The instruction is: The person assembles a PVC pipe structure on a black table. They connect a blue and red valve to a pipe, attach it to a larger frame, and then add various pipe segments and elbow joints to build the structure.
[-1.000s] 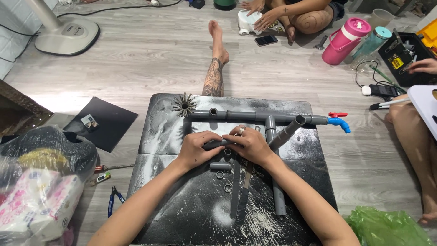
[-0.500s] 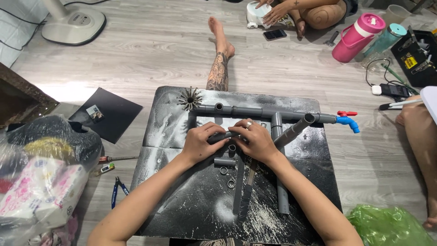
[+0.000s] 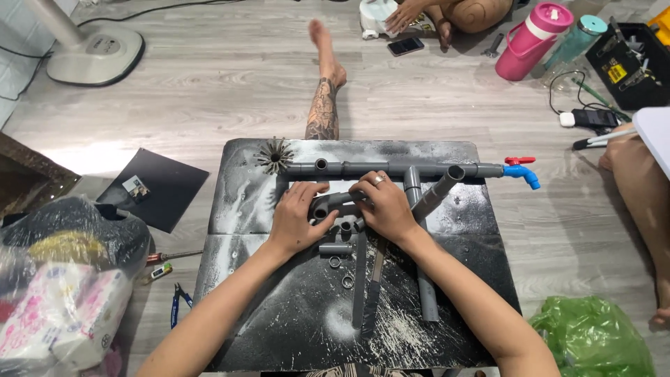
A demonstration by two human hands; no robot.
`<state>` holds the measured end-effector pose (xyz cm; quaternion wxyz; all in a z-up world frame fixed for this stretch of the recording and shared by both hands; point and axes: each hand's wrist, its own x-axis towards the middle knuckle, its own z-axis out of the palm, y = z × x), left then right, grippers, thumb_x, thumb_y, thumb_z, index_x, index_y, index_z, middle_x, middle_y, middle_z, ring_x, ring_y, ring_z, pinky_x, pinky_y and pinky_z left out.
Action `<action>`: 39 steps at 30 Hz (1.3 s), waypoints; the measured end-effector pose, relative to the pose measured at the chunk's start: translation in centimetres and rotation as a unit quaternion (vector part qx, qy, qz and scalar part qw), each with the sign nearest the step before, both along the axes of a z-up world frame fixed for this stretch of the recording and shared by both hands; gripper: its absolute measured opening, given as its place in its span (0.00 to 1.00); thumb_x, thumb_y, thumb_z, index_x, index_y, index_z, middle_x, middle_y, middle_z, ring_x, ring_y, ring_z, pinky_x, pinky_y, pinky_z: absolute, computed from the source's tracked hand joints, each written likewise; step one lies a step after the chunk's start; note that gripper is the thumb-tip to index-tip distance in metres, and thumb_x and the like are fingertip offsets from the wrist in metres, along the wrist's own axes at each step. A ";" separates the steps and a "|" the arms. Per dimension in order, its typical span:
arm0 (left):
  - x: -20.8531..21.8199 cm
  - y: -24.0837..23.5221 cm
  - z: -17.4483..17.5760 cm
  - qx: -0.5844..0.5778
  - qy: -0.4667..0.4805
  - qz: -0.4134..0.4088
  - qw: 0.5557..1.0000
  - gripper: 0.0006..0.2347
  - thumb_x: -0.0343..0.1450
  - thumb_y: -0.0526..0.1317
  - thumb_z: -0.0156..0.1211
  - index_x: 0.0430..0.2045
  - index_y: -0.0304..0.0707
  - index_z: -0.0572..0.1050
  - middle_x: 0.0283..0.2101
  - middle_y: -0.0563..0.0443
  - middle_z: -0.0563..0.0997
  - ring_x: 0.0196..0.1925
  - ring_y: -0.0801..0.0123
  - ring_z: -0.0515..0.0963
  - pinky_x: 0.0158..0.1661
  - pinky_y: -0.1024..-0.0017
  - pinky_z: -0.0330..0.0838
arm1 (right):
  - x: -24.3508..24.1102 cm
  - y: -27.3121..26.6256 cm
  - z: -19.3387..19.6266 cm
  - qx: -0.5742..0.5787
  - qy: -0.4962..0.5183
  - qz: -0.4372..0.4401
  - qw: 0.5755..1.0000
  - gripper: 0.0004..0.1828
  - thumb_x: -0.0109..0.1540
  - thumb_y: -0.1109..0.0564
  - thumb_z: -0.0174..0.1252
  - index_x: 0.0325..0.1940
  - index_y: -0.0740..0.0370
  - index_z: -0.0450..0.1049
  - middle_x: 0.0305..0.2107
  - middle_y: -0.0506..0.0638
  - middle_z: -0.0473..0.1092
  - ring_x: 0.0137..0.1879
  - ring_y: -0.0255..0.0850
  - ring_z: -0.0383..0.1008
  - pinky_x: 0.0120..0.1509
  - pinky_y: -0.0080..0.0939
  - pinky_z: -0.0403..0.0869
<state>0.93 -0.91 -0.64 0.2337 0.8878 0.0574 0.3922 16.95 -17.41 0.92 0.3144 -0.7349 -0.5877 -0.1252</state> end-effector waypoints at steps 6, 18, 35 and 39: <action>-0.3 0.0 -0.3 0.000 0.033 0.002 0.999 0.19 0.66 0.50 0.67 0.48 0.43 0.75 0.38 0.53 0.79 0.42 0.59 0.80 0.42 0.62 0.75 | -0.1 -0.1 -0.1 -0.033 0.028 0.014 0.999 0.15 0.53 0.62 0.69 0.43 0.54 0.77 0.35 0.46 0.71 0.44 0.47 0.73 0.45 0.46 0.76; -0.3 0.0 0.1 -0.006 0.036 0.047 0.998 0.11 0.74 0.47 0.56 0.45 0.43 0.75 0.38 0.53 0.74 0.44 0.57 0.76 0.43 0.61 0.72 | -0.4 -0.2 0.8 -0.065 0.031 0.014 0.997 0.14 0.56 0.59 0.66 0.46 0.55 0.77 0.33 0.47 0.73 0.45 0.46 0.73 0.47 0.43 0.75; -0.4 -0.3 0.1 -0.181 -0.061 -0.008 0.981 0.09 0.68 0.40 0.70 0.39 0.42 0.81 0.36 0.52 0.82 0.43 0.59 0.83 0.45 0.63 0.76 | -0.2 -0.1 0.0 -0.073 0.069 0.010 0.995 0.15 0.55 0.61 0.66 0.47 0.54 0.77 0.33 0.47 0.73 0.45 0.46 0.74 0.46 0.44 0.77; -0.2 -0.5 0.3 -0.213 -0.071 -0.051 0.973 0.11 0.66 0.38 0.73 0.40 0.42 0.81 0.37 0.50 0.83 0.43 0.57 0.85 0.46 0.63 0.77 | -0.4 -0.2 0.8 -0.065 0.058 0.027 0.996 0.16 0.54 0.61 0.66 0.45 0.53 0.76 0.33 0.47 0.72 0.45 0.47 0.73 0.46 0.47 0.77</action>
